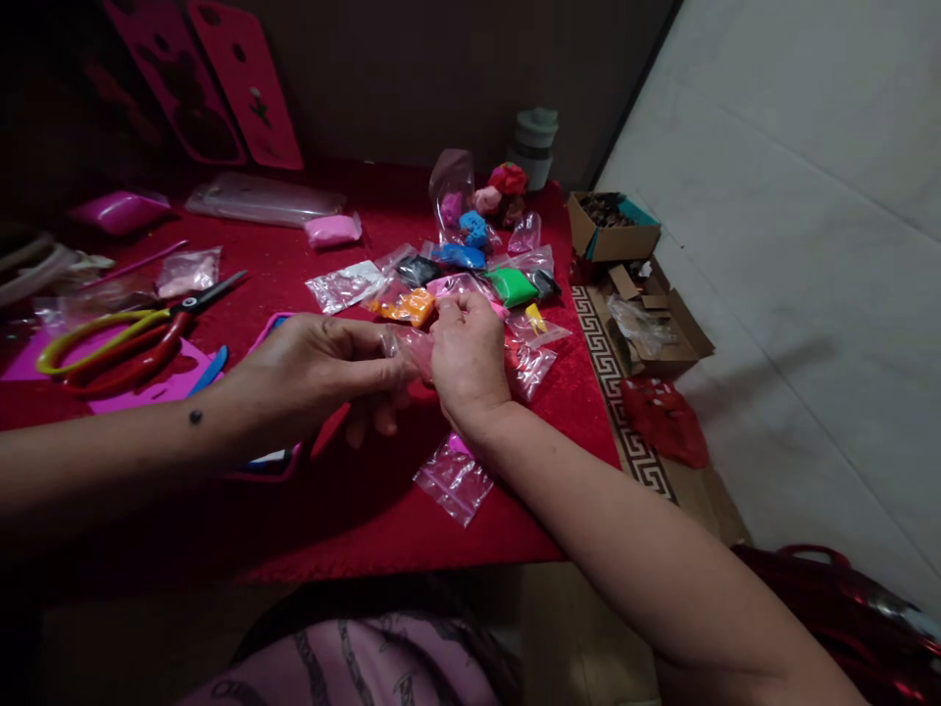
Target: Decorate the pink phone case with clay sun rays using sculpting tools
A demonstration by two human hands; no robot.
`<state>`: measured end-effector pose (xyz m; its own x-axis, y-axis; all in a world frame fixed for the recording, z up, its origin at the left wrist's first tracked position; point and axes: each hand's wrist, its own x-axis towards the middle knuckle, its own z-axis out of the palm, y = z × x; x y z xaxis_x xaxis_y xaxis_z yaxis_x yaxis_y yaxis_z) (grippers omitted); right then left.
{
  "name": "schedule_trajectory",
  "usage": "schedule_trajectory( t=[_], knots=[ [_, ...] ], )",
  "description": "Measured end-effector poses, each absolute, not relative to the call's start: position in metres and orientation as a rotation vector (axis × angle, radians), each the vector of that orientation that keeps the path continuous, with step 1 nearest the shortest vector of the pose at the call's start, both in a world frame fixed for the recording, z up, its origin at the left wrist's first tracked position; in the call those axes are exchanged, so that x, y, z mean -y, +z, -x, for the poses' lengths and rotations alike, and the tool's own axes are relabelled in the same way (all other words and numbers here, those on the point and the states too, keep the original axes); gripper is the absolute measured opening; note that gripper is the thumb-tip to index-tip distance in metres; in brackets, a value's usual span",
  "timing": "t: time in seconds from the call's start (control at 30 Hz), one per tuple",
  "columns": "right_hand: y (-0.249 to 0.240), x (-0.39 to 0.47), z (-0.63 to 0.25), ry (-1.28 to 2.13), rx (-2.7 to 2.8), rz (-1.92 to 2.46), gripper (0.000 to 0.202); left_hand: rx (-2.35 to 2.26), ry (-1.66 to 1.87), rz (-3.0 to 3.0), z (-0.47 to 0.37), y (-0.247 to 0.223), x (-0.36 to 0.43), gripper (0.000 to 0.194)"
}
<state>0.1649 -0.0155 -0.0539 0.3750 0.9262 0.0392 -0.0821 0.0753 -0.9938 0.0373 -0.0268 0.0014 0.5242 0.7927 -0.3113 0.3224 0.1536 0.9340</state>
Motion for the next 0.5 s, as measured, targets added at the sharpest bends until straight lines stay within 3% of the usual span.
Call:
schedule_trajectory(
  t=[0.5],
  knots=[
    [-0.047,0.019,-0.162,1.051,0.748,1.228,0.017,-0.972,0.425,-1.494,-0.025,-0.001,0.031,0.019]
  ],
)
